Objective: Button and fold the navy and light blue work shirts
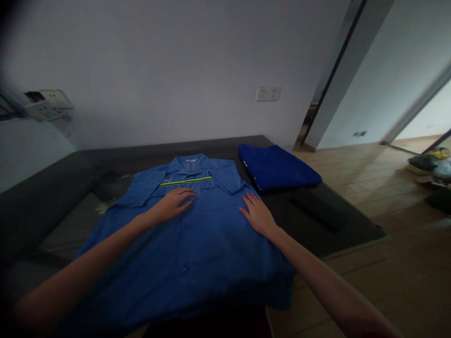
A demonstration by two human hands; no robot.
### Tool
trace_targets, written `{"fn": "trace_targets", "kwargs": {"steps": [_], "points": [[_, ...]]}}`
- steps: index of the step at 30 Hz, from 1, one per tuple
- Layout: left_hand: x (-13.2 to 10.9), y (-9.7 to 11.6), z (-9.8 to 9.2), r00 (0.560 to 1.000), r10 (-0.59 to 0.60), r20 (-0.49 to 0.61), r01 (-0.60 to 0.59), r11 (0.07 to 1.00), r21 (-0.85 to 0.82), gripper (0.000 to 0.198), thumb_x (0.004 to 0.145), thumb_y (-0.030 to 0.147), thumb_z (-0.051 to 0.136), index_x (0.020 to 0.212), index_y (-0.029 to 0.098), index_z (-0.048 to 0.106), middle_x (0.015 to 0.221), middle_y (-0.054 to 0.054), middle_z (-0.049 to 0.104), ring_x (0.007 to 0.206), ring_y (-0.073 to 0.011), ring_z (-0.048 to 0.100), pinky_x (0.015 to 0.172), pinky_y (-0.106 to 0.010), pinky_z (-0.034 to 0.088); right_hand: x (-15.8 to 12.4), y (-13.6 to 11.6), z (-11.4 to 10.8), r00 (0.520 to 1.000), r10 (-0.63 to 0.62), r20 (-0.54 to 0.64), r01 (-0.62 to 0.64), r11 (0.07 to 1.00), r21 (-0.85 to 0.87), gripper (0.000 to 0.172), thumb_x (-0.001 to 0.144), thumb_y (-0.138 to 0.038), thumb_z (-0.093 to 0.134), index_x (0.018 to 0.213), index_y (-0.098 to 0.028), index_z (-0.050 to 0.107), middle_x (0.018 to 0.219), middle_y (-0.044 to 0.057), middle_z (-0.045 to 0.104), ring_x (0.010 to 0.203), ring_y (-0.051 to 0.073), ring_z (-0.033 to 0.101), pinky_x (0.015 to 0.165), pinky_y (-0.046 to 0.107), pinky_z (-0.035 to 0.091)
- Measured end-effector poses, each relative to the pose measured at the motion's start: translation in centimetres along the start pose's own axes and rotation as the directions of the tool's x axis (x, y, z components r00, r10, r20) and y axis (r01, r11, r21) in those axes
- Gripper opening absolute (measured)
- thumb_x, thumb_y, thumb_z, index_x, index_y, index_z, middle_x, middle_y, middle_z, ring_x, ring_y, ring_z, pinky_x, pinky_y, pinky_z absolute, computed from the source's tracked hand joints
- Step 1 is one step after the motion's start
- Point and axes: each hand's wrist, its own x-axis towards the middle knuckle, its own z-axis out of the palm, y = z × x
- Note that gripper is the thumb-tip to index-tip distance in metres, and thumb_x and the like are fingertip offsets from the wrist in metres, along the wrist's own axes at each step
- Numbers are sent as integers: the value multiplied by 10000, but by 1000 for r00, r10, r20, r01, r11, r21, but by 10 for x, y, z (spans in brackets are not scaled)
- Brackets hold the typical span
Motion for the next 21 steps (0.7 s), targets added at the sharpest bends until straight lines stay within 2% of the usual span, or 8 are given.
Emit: {"fn": "trace_targets", "kwargs": {"steps": [5,10,13,17,21], "points": [[-65,-26,-14,993,-115,30,115,993,-17,371,898,370,432,1188,214,604,1296,-82,576,1208,-239,519,1057,-422,394,2,2,-3,1000,-12,15,11,1000,18,639,949,-519,291,1373,-76,472,1450,181,419,1370,264,349,1140,458,261],[-115,-55,-24,945,-324,-53,320,945,-62,422,867,461,402,1153,239,619,1282,-73,591,1207,-250,522,1077,-418,371,2,3,-3,1000,-20,14,20,1000,17,605,948,-498,321,1371,-92,470,1451,180,419,1373,257,346,1131,472,272],[-136,-73,-32,878,-463,-122,451,885,-115,434,836,481,395,1128,253,619,1247,-67,614,1185,-256,536,1078,-420,367,2,2,-4,999,-26,18,26,1000,-4,588,949,-472,333,1363,-80,474,1445,188,424,1366,259,357,1121,472,293],[-160,-98,-48,740,-649,-178,628,761,-162,473,782,510,414,1091,233,639,1181,-71,652,1103,-269,593,1021,-395,424,2,-4,-11,999,-42,-3,42,997,-66,533,933,-417,387,1330,-83,511,1415,189,461,1339,278,396,1103,466,329],[-182,-118,-62,627,-764,-155,744,645,-174,496,769,479,430,1096,172,643,1063,-92,697,981,-259,647,893,-352,495,9,-33,-34,994,-110,3,110,989,-99,385,925,-312,421,1216,-145,610,1254,136,609,1173,263,555,1018,432,430]]}}
